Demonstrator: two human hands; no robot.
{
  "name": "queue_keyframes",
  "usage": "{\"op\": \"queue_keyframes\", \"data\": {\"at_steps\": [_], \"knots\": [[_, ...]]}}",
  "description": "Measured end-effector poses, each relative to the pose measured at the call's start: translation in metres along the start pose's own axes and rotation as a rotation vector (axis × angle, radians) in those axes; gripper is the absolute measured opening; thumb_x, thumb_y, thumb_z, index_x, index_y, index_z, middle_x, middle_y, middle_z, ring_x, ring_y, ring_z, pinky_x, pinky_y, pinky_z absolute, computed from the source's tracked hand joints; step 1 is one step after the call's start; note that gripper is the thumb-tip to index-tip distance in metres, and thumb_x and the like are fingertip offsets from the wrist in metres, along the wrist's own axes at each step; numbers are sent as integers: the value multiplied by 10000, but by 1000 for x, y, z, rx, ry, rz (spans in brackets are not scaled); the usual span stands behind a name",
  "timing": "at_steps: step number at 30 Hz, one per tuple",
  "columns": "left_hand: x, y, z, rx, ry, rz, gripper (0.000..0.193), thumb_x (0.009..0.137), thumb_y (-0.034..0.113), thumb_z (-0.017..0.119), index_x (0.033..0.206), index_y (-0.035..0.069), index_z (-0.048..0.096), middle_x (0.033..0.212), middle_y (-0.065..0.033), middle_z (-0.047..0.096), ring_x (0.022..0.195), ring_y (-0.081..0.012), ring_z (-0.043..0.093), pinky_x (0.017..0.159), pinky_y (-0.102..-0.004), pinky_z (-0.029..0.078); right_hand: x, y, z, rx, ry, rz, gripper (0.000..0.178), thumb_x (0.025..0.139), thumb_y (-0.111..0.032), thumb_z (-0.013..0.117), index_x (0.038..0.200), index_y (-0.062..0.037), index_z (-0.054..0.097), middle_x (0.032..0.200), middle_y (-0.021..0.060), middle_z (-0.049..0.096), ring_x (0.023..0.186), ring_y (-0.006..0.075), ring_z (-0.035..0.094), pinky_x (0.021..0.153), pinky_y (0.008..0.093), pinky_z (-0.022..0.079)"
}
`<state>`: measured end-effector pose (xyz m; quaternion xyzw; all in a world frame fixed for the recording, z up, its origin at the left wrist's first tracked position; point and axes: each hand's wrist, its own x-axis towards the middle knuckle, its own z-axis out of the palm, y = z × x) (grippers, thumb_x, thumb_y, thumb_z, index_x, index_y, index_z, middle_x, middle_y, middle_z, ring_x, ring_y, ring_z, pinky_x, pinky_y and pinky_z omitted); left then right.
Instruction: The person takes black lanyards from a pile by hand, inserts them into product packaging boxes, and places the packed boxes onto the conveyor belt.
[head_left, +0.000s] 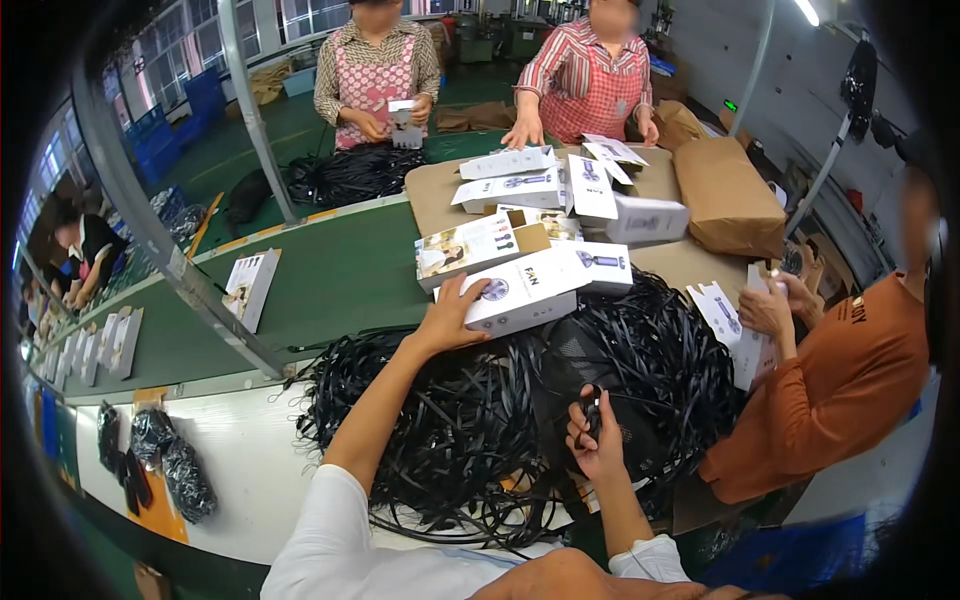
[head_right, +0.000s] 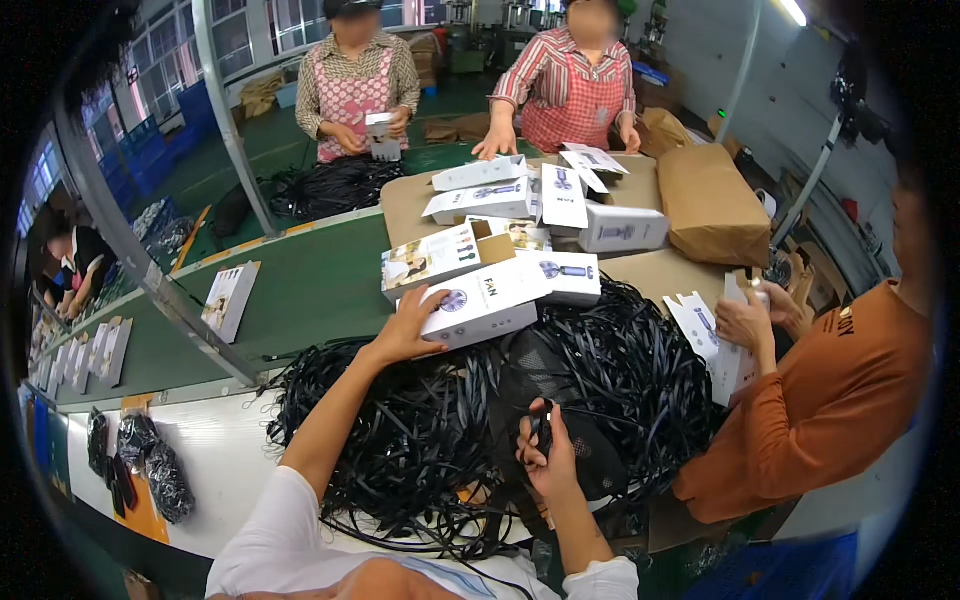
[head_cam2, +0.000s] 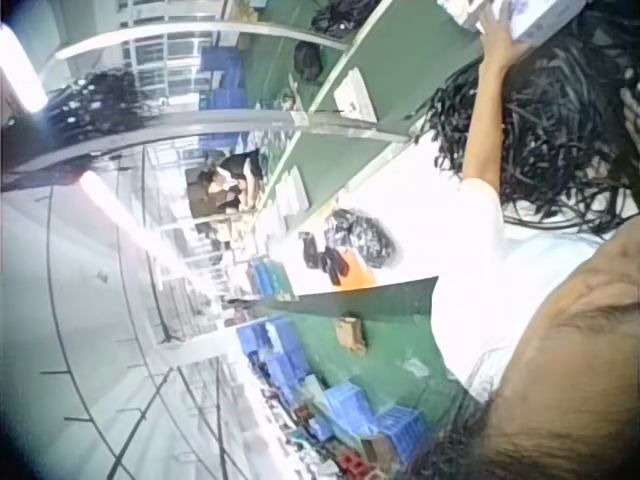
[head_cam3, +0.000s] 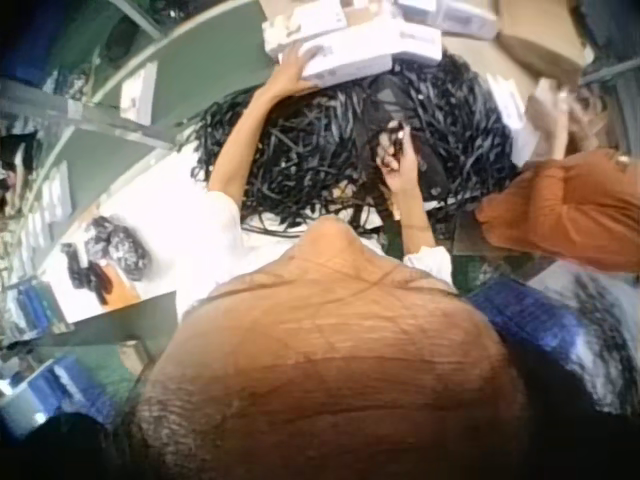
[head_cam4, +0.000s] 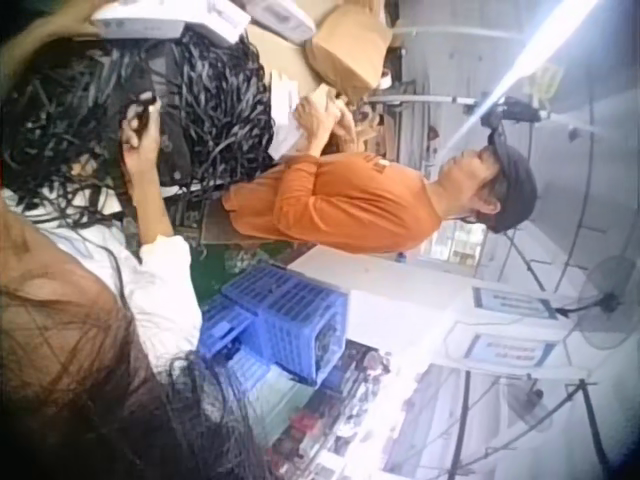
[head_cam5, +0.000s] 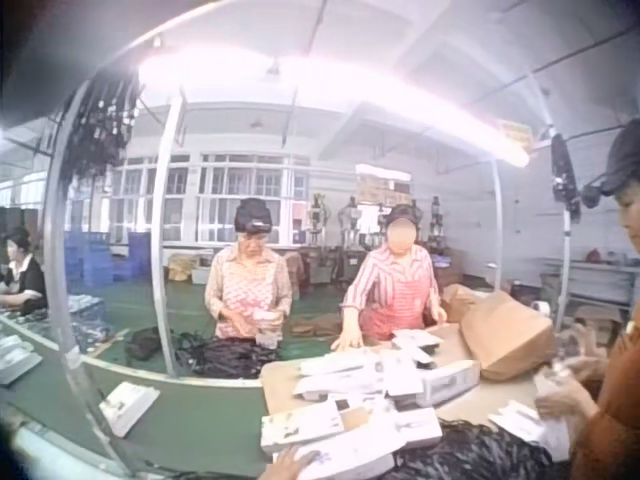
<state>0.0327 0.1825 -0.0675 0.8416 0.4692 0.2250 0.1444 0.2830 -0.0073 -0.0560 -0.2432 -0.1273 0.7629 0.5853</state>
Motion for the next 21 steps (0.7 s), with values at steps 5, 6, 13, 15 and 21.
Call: {"op": "queue_keyframes", "data": {"at_steps": [5,6,13,15,21], "knots": [[-23,18,-31,-345,25,22,833,615,404,757,1294,103,381,1231,-170,436,1163,-323,404,995,-398,314,4,-39,17,-432,39,-52,288,924,-390,429,1001,-128,520,711,-14,486,489,15,351,396,141,229],[-32,29,-43,-491,-12,-27,831,620,399,756,1297,100,378,1244,-157,432,1174,-303,402,1002,-385,305,3,-51,36,-614,44,-180,289,921,-382,439,996,-115,520,702,-26,472,501,14,352,397,139,232],[-124,64,-66,-1257,-419,-123,946,653,456,727,1369,30,278,1289,-100,448,1181,-174,404,996,-313,299,-1,-102,145,-2403,-315,-978,125,697,-54,573,820,-66,591,715,79,522,618,239,577,522,328,461],[-142,69,-54,-1302,-547,-122,966,662,483,712,1378,21,257,1320,-102,414,1206,-189,381,1008,-319,282,-1,-93,152,-2541,-583,-892,103,681,-74,576,778,-65,606,731,60,501,674,214,579,540,310,478],[-187,63,-33,-1572,-620,-285,1055,592,536,753,1366,0,277,1305,-72,418,1187,-153,387,993,-280,289,-1,-73,187,-2139,-1353,-404,199,759,-101,547,930,-31,620,1017,156,531,984,277,537,733,338,502]]}}
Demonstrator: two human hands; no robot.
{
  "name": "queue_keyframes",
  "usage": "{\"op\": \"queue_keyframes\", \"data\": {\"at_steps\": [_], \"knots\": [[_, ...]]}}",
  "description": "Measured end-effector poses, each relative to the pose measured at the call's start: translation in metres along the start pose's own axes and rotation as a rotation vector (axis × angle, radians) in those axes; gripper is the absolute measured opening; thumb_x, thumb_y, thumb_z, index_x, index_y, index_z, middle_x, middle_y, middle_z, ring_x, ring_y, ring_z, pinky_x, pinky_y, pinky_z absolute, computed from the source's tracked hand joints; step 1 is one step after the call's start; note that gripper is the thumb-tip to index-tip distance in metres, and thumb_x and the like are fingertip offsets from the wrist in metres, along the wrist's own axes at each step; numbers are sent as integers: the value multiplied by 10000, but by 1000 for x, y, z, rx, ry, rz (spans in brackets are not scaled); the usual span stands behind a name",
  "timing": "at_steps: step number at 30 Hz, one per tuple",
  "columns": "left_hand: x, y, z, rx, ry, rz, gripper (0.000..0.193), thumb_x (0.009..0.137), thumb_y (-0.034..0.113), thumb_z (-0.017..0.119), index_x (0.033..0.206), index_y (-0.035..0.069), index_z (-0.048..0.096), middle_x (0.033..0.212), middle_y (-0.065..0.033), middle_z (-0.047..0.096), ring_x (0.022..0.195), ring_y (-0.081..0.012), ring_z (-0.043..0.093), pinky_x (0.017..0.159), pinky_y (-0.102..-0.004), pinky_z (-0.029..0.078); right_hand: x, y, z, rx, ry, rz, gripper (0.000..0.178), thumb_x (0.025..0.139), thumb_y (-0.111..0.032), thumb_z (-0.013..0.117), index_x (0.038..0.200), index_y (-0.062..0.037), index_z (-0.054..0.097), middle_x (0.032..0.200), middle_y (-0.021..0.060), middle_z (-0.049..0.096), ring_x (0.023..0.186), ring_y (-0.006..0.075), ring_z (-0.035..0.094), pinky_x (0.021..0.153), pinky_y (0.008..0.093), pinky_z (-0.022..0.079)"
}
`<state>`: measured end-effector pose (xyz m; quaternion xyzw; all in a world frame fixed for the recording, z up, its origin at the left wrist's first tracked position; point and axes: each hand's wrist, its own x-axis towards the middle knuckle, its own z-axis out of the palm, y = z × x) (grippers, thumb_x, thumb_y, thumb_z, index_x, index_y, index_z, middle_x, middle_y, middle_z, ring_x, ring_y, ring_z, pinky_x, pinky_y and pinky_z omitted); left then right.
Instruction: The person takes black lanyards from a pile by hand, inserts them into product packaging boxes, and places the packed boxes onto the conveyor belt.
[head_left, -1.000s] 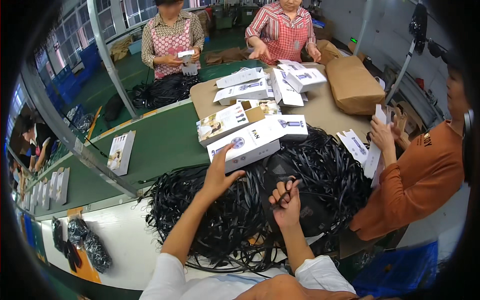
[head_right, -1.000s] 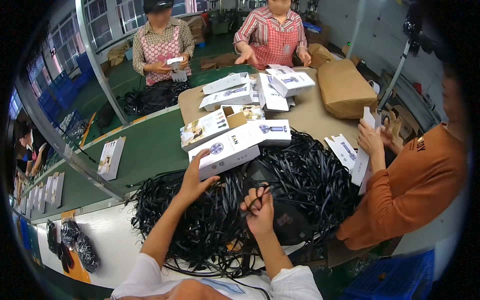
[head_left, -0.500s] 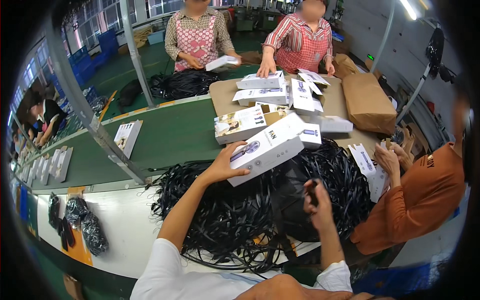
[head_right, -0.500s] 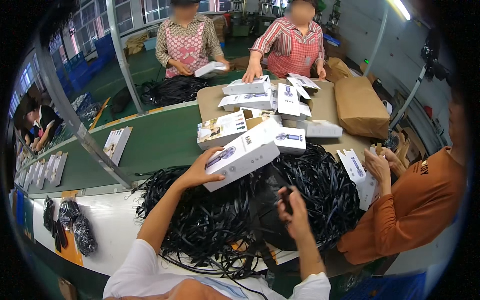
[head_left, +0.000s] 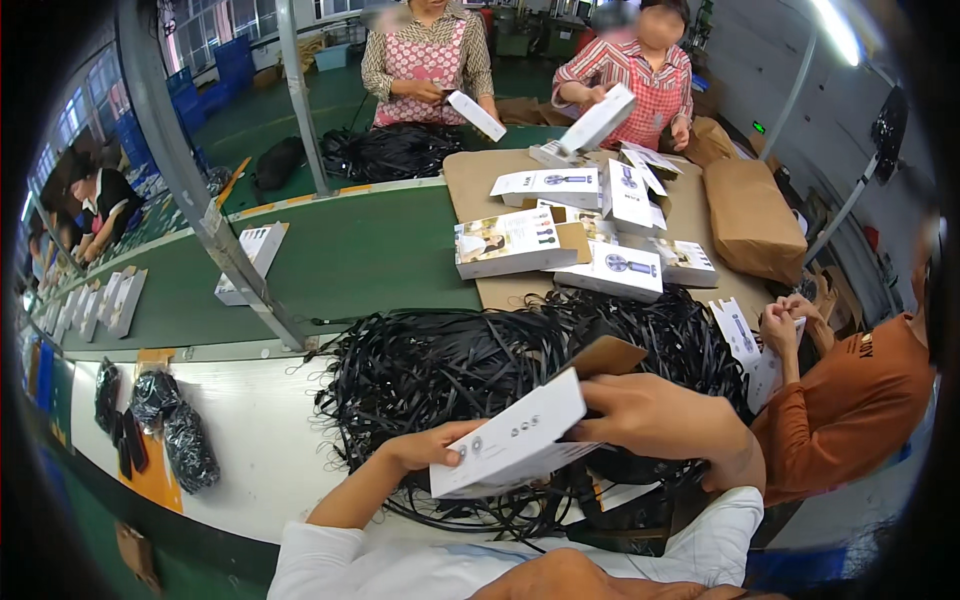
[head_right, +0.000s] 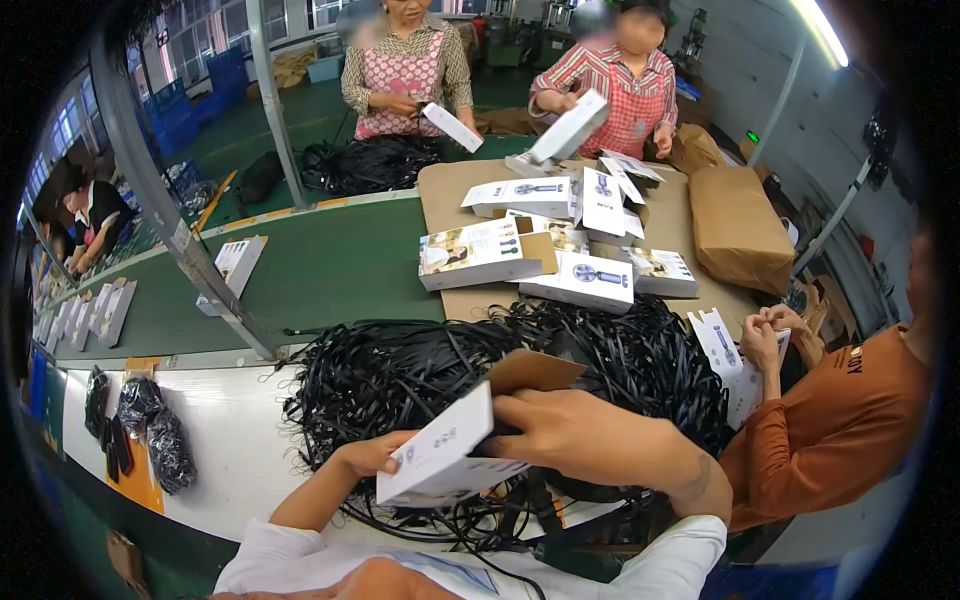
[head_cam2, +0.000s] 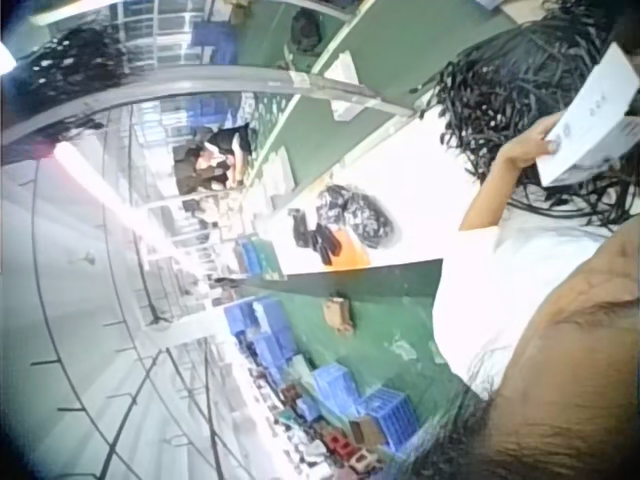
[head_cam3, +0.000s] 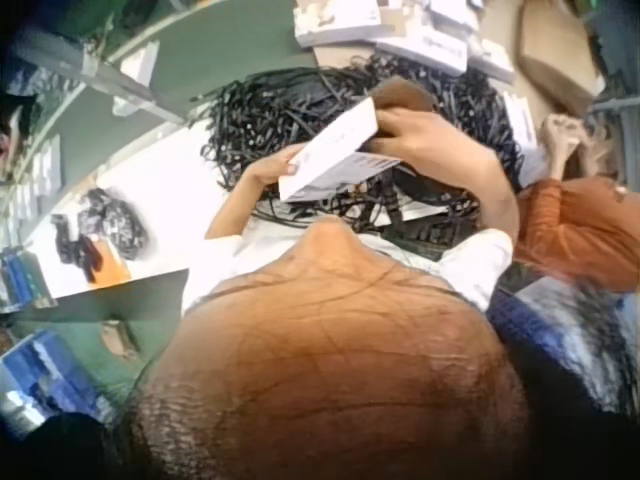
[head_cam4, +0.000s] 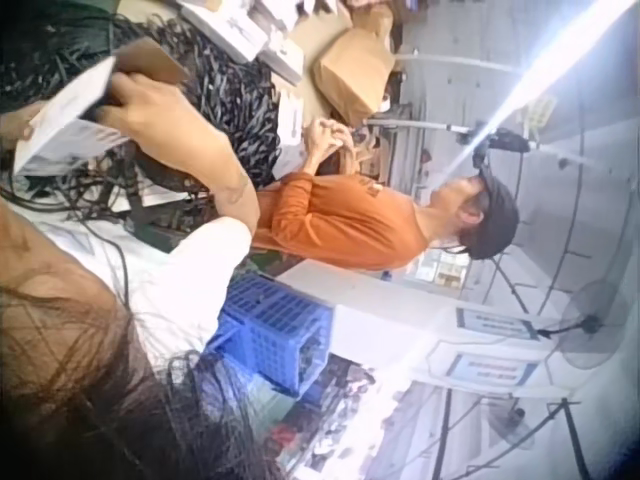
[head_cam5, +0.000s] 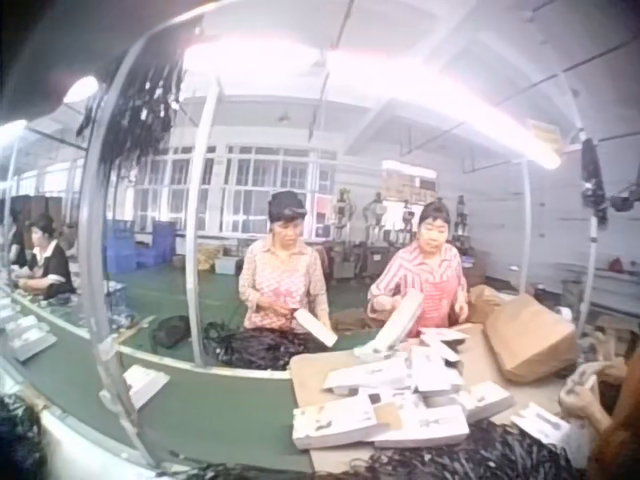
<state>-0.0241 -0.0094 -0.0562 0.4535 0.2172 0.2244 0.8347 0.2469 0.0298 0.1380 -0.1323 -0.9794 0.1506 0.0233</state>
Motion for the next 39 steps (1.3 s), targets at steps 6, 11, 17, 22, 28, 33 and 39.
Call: {"op": "queue_keyframes", "data": {"at_steps": [6,11,17,22,28,33,39], "knots": [[-13,-19,-7,-136,46,31,1095,566,570,757,1368,0,275,1277,-61,454,1167,-138,417,977,-271,315,6,1,-13,221,474,152,340,739,-131,681,1046,-28,577,1053,142,582,870,264,622,711,329,525],[-10,9,12,-125,194,223,1075,610,579,725,1381,20,225,1324,-75,397,1215,-158,389,1002,-295,308,20,8,23,-6,409,223,286,637,-172,747,846,-46,597,690,102,607,635,287,605,547,343,473],[-11,11,20,-12,608,645,995,589,159,826,1386,110,233,1320,-47,379,1233,-196,365,1002,-354,337,42,35,31,148,646,417,113,766,-74,630,844,-15,572,686,150,583,628,336,577,560,352,444],[-19,14,-23,-214,938,664,723,749,274,711,1326,107,309,1228,-75,475,1120,-216,489,915,-368,442,70,43,49,-199,986,363,383,815,-66,557,1188,-30,478,1127,156,511,985,345,502,824,387,431],[-34,40,-141,-292,1177,797,523,843,266,607,1257,103,331,1146,-82,526,1017,-215,546,820,-373,475,57,53,155,129,302,459,373,773,-182,640,1115,-85,526,1011,95,558,958,289,555,741,373,481],[-46,58,-216,-206,1345,903,621,816,134,616,1320,90,255,1171,-116,469,979,-209,505,829,-357,429,52,48,177,75,232,520,216,750,-160,646,945,-78,601,889,65,576,825,271,579,650,362,479],[-20,57,-141,318,1414,870,611,808,-30,502,1360,51,255,1402,-141,294,1308,-231,274,1043,-334,234,41,30,137,185,537,472,100,716,-113,679,768,-50,622,821,51,582,754,240,569,629,319,464]]}}
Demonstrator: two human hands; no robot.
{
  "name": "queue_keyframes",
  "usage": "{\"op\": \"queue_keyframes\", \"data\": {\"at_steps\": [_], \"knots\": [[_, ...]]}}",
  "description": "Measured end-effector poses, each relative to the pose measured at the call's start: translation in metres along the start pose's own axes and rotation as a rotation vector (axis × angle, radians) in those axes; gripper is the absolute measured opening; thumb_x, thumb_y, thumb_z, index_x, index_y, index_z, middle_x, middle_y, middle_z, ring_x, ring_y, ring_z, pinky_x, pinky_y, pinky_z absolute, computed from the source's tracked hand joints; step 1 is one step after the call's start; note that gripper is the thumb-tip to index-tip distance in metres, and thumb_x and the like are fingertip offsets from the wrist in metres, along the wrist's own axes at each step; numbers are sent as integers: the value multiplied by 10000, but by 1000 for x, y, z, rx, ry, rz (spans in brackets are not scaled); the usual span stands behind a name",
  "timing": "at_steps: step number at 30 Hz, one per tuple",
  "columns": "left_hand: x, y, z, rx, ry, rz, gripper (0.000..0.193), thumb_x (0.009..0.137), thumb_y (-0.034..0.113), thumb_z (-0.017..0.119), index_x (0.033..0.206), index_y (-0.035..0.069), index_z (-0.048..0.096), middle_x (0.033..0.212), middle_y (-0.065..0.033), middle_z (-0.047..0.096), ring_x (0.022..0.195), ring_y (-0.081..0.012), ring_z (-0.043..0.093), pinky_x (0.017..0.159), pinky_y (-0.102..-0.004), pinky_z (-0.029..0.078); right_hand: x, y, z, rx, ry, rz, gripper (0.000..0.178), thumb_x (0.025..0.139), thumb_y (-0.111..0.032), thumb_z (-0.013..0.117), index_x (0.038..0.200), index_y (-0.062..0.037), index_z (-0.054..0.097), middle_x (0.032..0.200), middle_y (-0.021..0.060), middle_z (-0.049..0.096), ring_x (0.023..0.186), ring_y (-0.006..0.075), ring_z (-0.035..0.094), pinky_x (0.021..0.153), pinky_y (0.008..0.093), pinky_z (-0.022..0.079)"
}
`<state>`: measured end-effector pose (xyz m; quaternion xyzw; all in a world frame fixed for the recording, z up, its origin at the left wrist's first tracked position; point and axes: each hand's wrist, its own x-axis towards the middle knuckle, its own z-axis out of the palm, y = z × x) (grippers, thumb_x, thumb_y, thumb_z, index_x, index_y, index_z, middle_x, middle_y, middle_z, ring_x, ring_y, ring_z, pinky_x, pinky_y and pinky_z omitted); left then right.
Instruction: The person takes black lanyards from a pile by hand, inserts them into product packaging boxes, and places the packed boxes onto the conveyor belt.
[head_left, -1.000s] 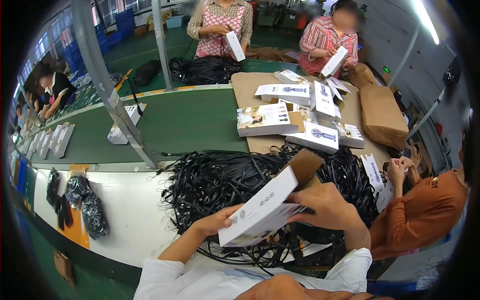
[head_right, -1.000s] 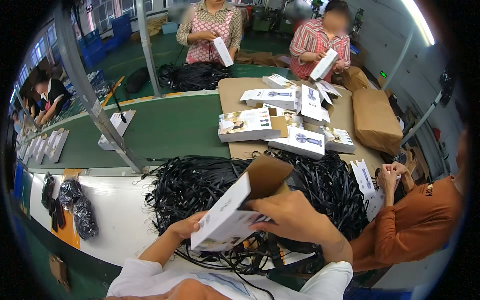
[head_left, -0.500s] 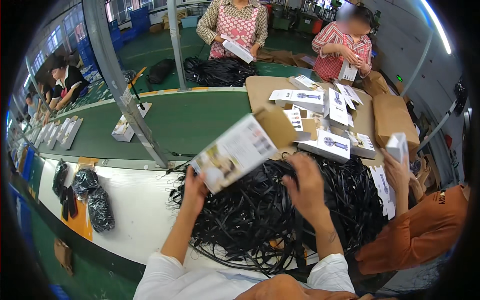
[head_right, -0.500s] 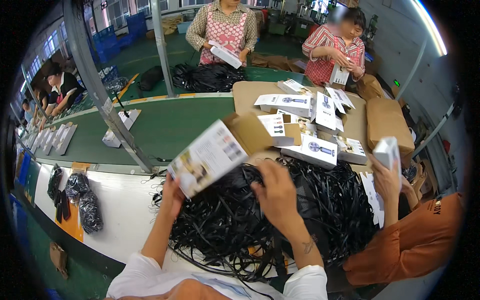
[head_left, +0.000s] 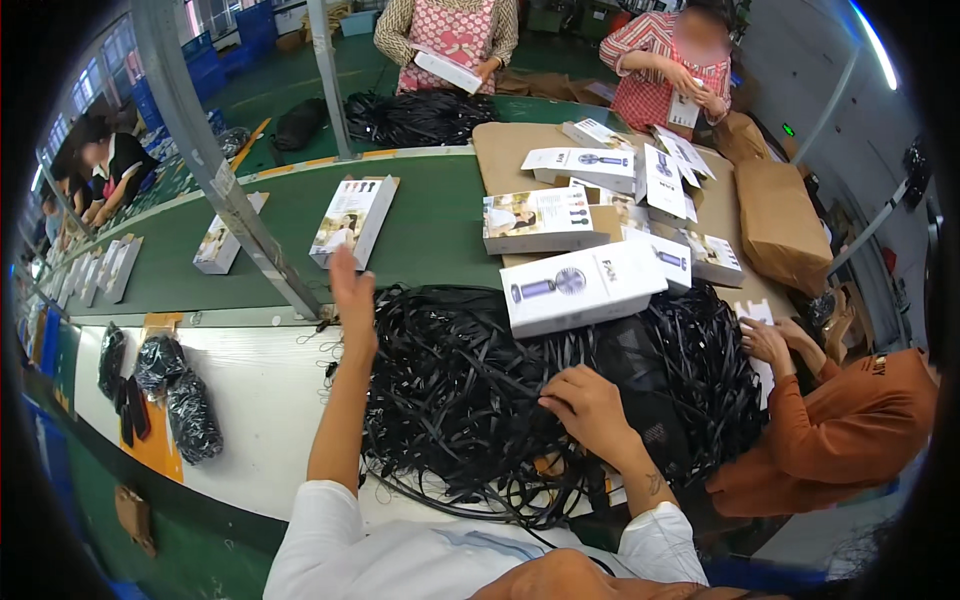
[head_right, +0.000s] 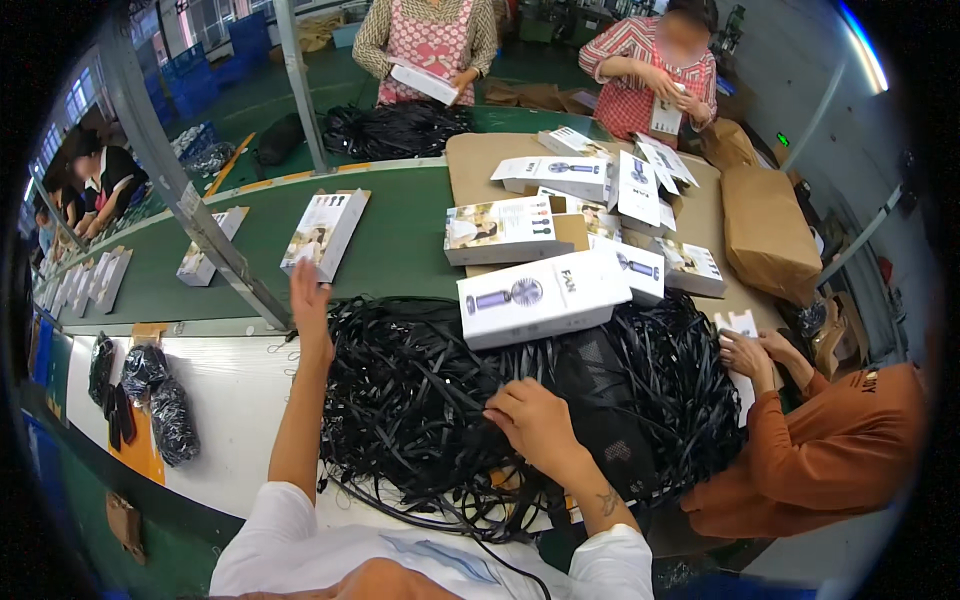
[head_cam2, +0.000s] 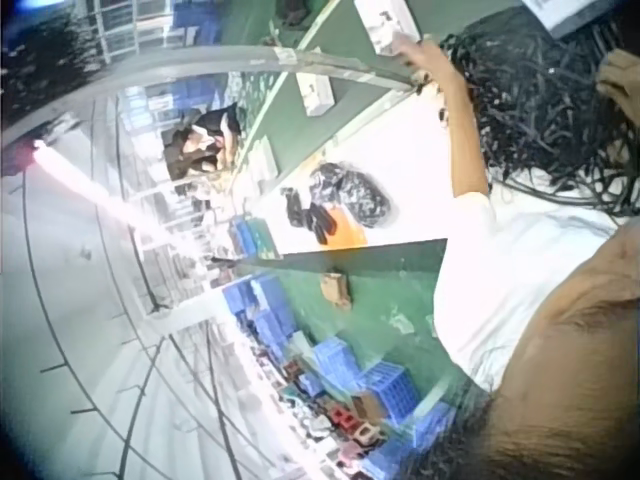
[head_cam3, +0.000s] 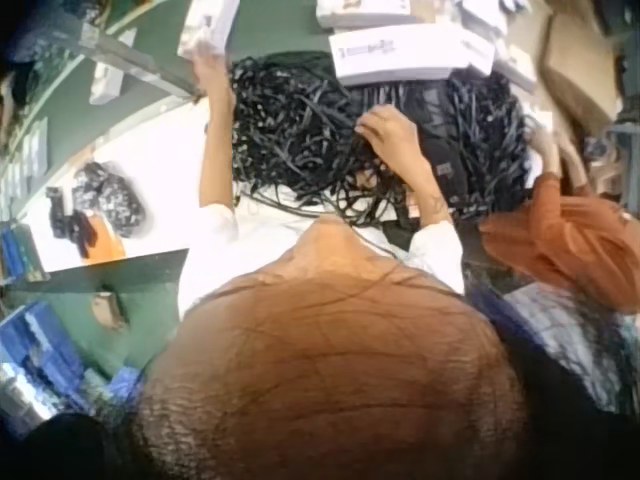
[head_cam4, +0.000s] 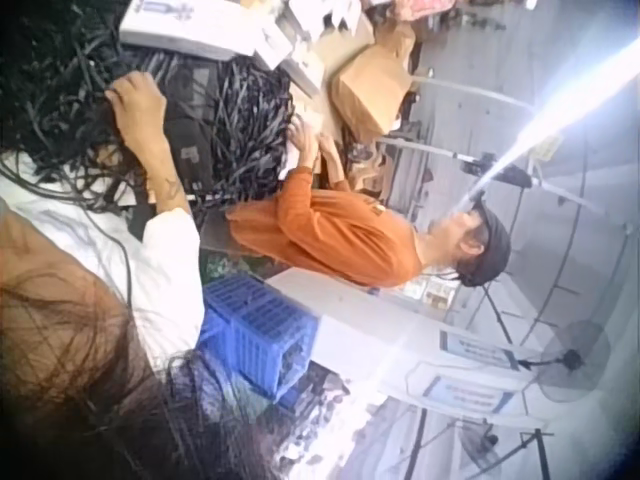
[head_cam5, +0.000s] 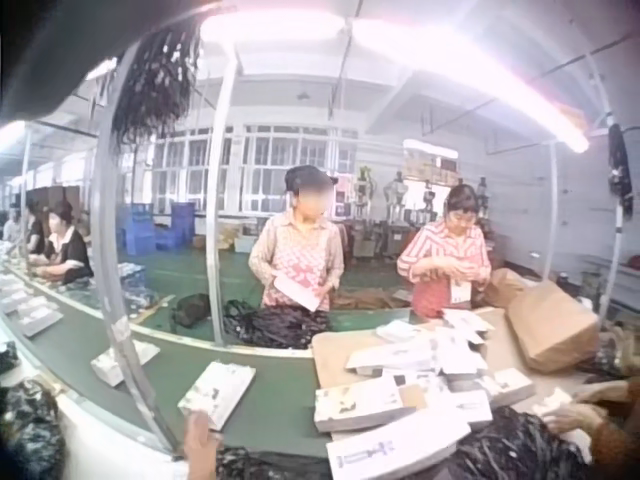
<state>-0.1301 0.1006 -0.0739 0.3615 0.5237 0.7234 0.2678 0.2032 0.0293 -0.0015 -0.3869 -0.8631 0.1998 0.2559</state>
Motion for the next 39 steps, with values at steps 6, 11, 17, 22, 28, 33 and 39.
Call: {"op": "queue_keyframes", "data": {"at_steps": [6,11,17,22,28,33,39], "knots": [[-122,100,96,-385,-1157,-261,671,888,502,434,1309,-11,332,1290,-127,412,1229,-220,377,1045,-337,245,9,-47,-48,1154,88,-47,174,806,-185,641,745,-29,598,1012,138,567,998,238,526,882,397,413],[-147,130,81,-548,-1432,-534,406,932,320,453,1199,21,388,679,-8,488,599,-75,478,573,-202,368,15,-54,-83,1776,260,-223,188,852,-185,578,803,-105,415,759,39,528,688,185,551,830,428,445],[-132,148,65,-397,-1218,-256,224,929,122,436,1135,36,413,620,3,444,555,-66,424,538,-197,338,-16,-22,-97,1382,455,-369,412,937,-341,435,1148,12,469,634,-48,333,486,51,309,463,178,266],[-152,160,82,-51,-1356,-7,362,846,-90,454,1184,34,416,916,-79,558,826,-165,579,736,-282,466,14,-18,-15,815,-381,-189,1032,493,-286,865,1342,-38,333,1071,46,456,962,133,453,745,271,417],[-138,163,82,179,-1304,197,417,750,-89,557,1131,70,500,931,-122,606,871,-259,629,725,-316,497,-23,-39,18,1490,-182,481,129,817,-48,615,943,-31,595,873,41,600,863,129,572,749,287,485],[-138,130,76,380,-1027,134,476,797,-57,515,1237,87,403,836,-134,650,805,-282,649,675,-321,505,-40,8,21,1197,248,229,295,887,-293,562,896,1,538,908,34,528,623,47,438,607,195,376],[-174,74,94,-316,-1028,-530,628,867,14,516,1375,90,155,878,-112,617,859,-169,618,786,-284,478,-12,-10,24,1534,538,151,283,928,-311,465,775,-77,419,793,67,494,750,158,457,810,298,382]]}}
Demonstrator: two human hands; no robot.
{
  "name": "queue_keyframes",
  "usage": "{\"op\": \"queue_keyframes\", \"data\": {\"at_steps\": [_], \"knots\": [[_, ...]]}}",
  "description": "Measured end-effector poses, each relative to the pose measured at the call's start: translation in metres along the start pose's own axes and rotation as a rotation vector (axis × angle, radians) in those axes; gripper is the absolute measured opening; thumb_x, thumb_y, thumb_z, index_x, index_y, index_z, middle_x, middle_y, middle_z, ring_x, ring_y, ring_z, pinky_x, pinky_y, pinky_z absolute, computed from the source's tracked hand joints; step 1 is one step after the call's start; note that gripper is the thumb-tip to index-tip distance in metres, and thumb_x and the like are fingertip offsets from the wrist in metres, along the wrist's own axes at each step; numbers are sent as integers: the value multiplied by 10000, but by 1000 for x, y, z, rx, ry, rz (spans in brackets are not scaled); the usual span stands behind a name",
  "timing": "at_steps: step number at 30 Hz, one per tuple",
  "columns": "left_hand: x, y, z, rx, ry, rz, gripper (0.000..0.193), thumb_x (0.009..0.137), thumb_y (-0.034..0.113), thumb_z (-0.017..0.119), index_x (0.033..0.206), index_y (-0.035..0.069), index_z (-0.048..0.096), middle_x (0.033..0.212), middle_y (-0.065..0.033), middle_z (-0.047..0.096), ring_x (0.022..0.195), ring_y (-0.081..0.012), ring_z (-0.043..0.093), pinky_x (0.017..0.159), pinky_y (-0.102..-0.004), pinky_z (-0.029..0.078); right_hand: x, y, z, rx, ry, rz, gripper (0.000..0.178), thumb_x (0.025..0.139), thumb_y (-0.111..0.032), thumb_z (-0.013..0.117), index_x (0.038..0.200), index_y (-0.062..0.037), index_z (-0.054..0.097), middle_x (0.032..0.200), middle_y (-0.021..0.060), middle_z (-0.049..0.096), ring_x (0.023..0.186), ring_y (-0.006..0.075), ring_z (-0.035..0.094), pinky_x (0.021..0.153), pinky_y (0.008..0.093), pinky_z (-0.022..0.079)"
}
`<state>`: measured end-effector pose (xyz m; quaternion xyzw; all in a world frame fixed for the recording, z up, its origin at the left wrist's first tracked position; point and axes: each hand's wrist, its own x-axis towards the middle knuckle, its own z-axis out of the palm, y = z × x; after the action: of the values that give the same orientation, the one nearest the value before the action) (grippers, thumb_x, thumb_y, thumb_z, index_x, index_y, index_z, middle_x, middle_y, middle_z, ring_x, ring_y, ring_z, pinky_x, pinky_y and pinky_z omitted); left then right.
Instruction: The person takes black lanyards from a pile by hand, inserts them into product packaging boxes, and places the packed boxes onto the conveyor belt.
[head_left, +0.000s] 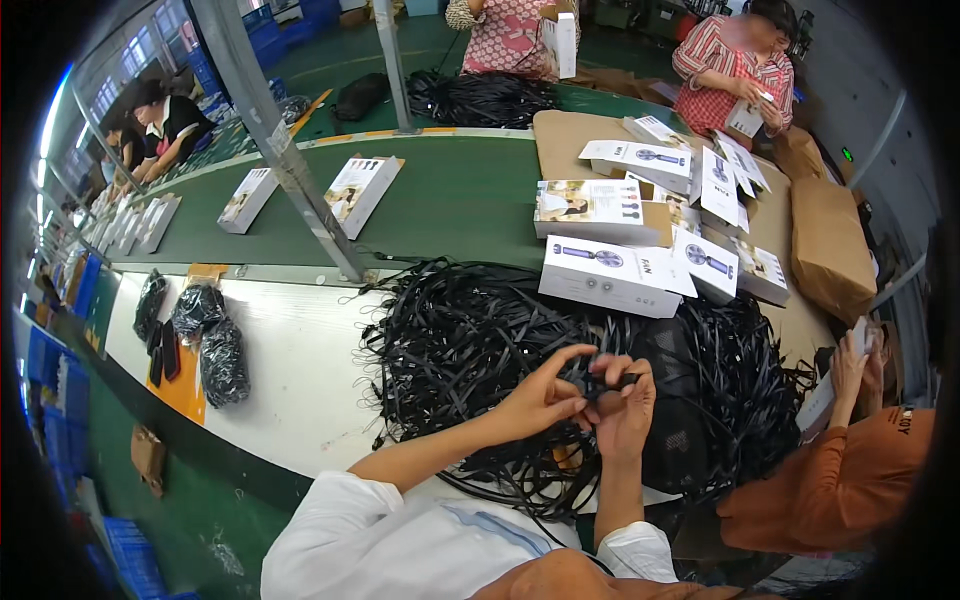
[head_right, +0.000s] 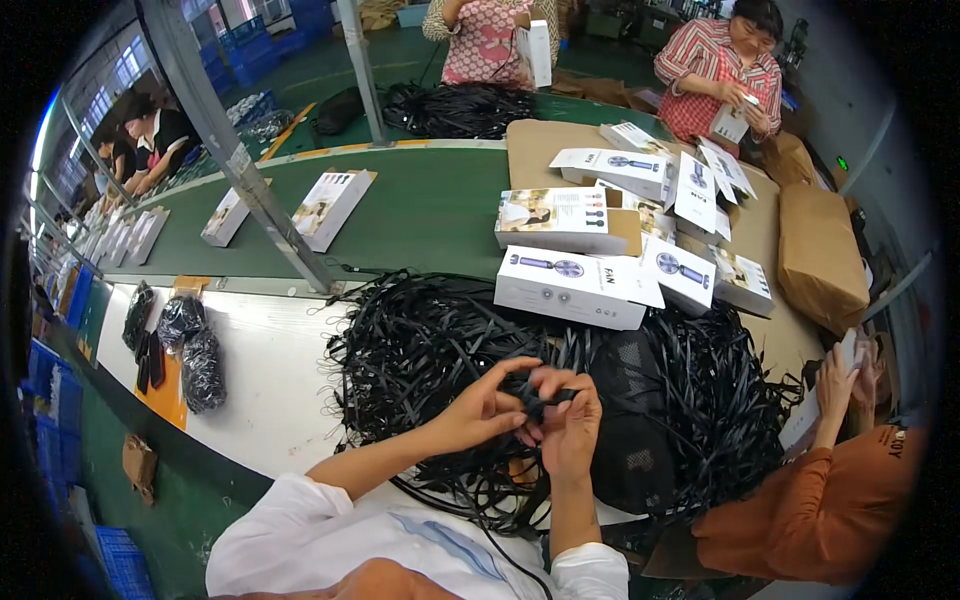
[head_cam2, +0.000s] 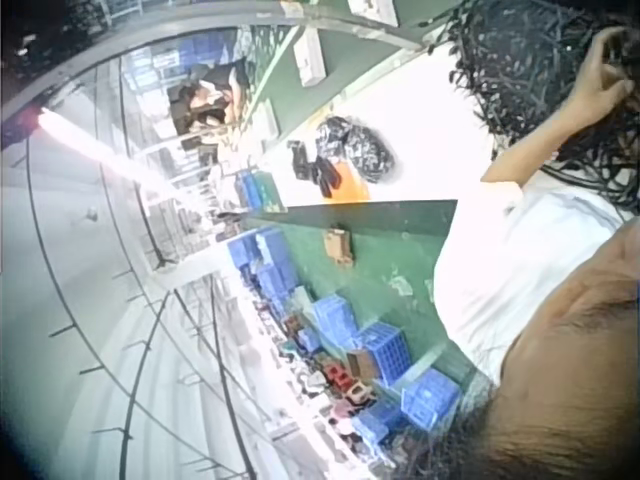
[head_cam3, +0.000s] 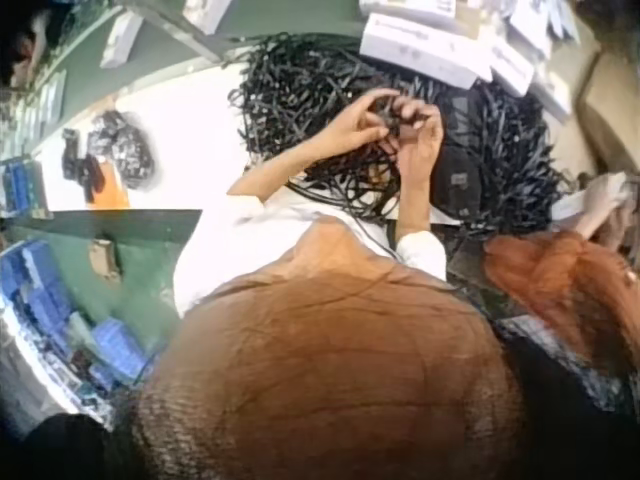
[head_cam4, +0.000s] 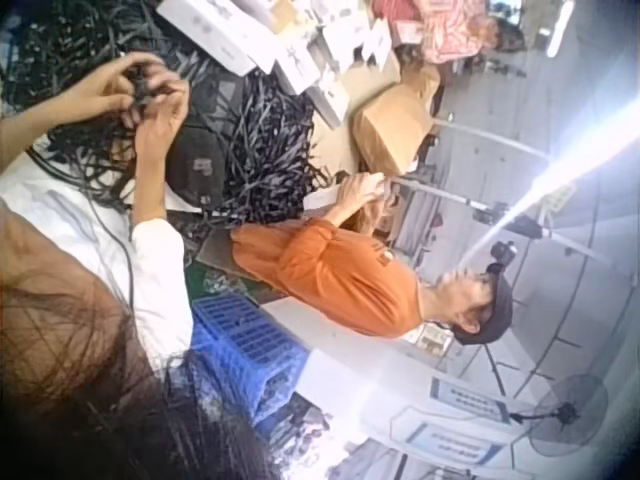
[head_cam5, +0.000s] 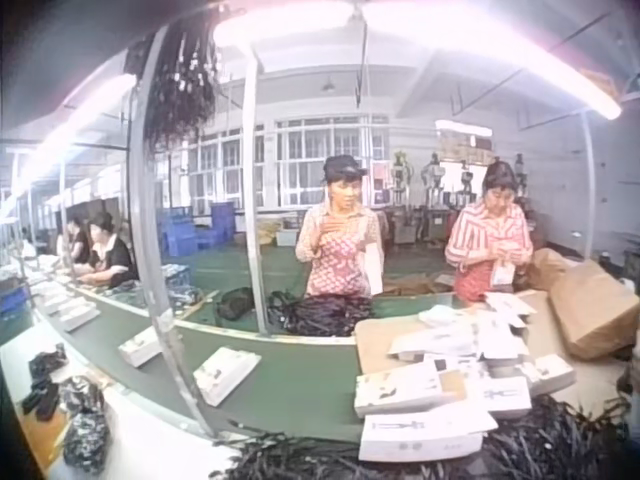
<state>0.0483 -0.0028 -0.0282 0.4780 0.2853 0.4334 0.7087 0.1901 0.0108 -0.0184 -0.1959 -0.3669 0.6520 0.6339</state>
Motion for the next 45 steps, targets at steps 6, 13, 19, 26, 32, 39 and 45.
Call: {"op": "queue_keyframes", "data": {"at_steps": [6,13,19,26,32,39,45], "knots": [[45,12,-45,750,350,313,728,748,108,677,1339,77,253,1105,-130,576,1053,-277,543,935,-366,398,2,-34,-27,332,76,-1,260,956,-308,396,774,-125,362,599,-38,299,488,42,267,483,203,327],[112,11,-76,1618,220,355,798,640,58,704,1337,119,318,1333,-105,382,1240,-353,318,991,-560,255,-28,-76,-51,-274,13,-193,228,935,-255,453,875,-35,462,630,46,450,624,147,474,778,382,470],[109,28,-92,1438,302,494,716,578,23,684,1240,106,425,1100,-121,528,1011,-320,484,856,-377,431,-42,-123,-63,-260,221,-368,173,940,-246,441,851,-100,417,637,23,367,678,172,451,929,477,389],[47,64,-70,445,124,80,713,673,103,701,1280,80,327,1071,-101,572,1015,-167,524,895,-300,395,13,-152,-45,183,218,-530,177,964,-240,389,921,-100,488,627,-38,284,479,41,229,405,180,221],[-14,36,-55,290,58,-44,760,672,118,721,1298,48,294,1105,-101,533,1064,-168,491,936,-296,359,76,-116,19,47,-7,-587,161,933,-227,453,963,-89,530,641,-38,366,517,49,304,486,217,345],[-51,33,-56,202,165,-4,770,665,111,744,1288,34,299,1136,-97,519,1094,-165,469,952,-286,338,58,-89,21,-1584,-596,-210,145,834,-134,546,916,-15,559,864,145,576,832,331,545,724,387,441],[-61,36,-73,205,118,-61,797,649,81,727,1305,71,275,1180,-105,502,1116,-164,453,957,-280,324,54,-118,45,-1465,-302,-289,212,773,-195,633,850,1,613,943,152,618,852,302,614,738,350,488]]}}
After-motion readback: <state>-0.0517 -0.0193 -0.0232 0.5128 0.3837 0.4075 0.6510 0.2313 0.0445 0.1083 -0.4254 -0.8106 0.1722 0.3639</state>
